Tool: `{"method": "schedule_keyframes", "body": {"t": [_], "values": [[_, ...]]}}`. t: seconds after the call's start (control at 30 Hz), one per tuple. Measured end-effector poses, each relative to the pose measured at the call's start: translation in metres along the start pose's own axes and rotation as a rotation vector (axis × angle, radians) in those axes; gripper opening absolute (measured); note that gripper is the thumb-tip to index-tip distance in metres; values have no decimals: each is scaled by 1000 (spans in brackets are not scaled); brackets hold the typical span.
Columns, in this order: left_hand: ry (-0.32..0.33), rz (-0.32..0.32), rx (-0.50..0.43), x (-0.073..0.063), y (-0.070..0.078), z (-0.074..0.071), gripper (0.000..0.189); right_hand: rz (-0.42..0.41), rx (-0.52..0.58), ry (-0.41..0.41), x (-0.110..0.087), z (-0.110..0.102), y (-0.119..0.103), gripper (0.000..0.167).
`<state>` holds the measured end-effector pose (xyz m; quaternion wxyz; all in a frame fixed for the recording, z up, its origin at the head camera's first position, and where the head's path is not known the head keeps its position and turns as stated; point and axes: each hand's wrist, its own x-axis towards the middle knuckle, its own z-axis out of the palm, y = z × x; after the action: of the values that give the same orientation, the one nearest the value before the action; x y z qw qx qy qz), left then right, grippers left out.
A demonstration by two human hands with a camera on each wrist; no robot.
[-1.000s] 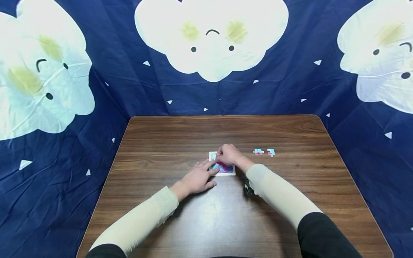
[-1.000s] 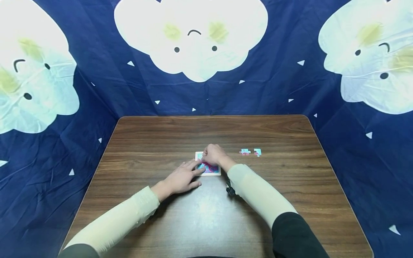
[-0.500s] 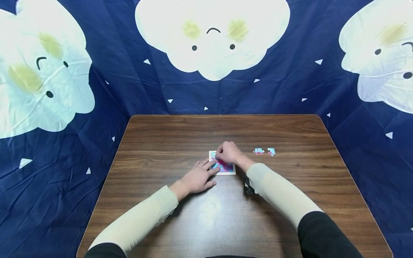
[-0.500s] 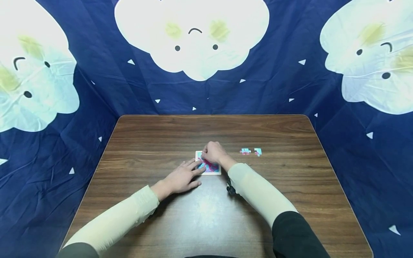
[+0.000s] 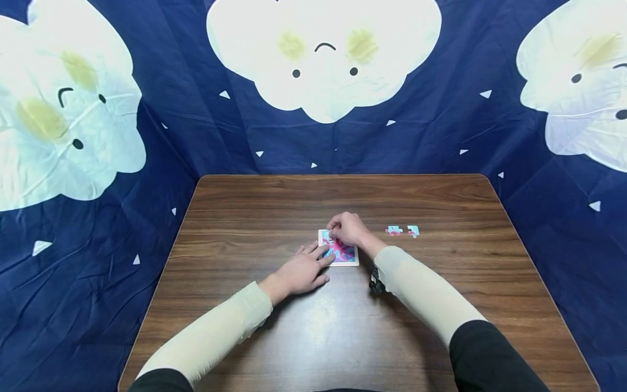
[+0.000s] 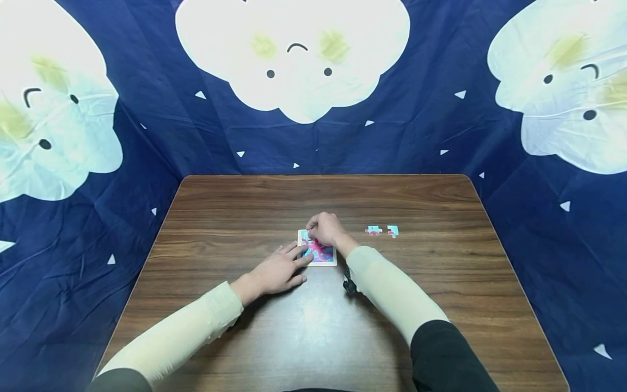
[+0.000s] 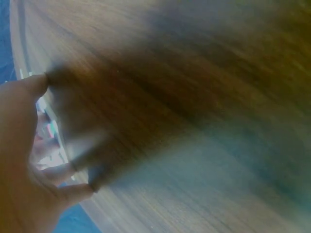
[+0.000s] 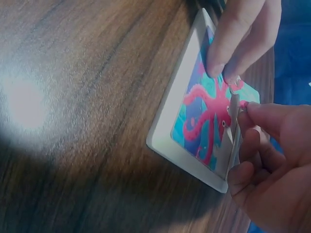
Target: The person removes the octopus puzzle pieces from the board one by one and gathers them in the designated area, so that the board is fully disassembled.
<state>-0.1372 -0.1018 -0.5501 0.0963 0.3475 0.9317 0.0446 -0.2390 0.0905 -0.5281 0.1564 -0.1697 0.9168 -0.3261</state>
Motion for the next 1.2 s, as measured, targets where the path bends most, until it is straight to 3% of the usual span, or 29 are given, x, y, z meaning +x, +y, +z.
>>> {"method": "schedule_keyframes", "body": {"t": [0.27,0.53,0.77,1.2], "values": [[-10,-4,2,1,0,1,63,31,182,-12,-2,-9,9,12],[-17,-9,-16,3,1,1,63,-13,218,-32,-9,-31,25,10],[-7,-18,-9,2,1,1,63,41,328,-53,-20,-57,41,12],[15,-5,-12,1,2,2,62,103,200,-11,-35,-88,84,18]]}}
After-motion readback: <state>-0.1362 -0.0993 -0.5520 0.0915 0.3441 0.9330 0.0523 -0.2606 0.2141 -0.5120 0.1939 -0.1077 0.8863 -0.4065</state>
